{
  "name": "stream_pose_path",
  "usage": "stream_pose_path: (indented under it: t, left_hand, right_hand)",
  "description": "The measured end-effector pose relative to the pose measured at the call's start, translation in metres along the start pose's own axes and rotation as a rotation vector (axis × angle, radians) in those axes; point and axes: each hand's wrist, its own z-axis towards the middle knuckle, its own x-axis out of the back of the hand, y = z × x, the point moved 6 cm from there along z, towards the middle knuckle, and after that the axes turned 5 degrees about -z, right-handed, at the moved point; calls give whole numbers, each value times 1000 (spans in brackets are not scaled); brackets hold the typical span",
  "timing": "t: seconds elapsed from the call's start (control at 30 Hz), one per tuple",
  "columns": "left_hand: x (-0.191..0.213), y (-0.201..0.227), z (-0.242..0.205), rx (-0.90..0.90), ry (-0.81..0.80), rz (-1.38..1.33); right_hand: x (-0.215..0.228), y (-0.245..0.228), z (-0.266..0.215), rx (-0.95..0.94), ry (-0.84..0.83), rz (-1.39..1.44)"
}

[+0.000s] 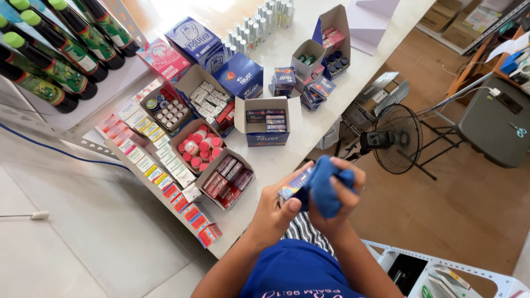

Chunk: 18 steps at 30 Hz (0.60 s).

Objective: The person wipes small blue product boxes with a blue cloth, picking them up from a cardboard box and placing them back inside. The person briefly pauses to adjust the camera before resuming the cleaning task.

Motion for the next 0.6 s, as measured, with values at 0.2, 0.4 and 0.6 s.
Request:
stream_pose_path:
  t: [0.2, 0.4, 0.6]
  left_hand:
    - [15, -28, -15, 86, -26, -98]
    - [8, 17, 9, -15, 89, 54]
    - [-16, 33, 11, -26, -67, -93]
  right_hand:
    - [19, 31, -21, -368, 116, 504]
    - [12, -26, 6, -43, 95, 277]
    - [-4, -32, -3, 71, 37, 106]
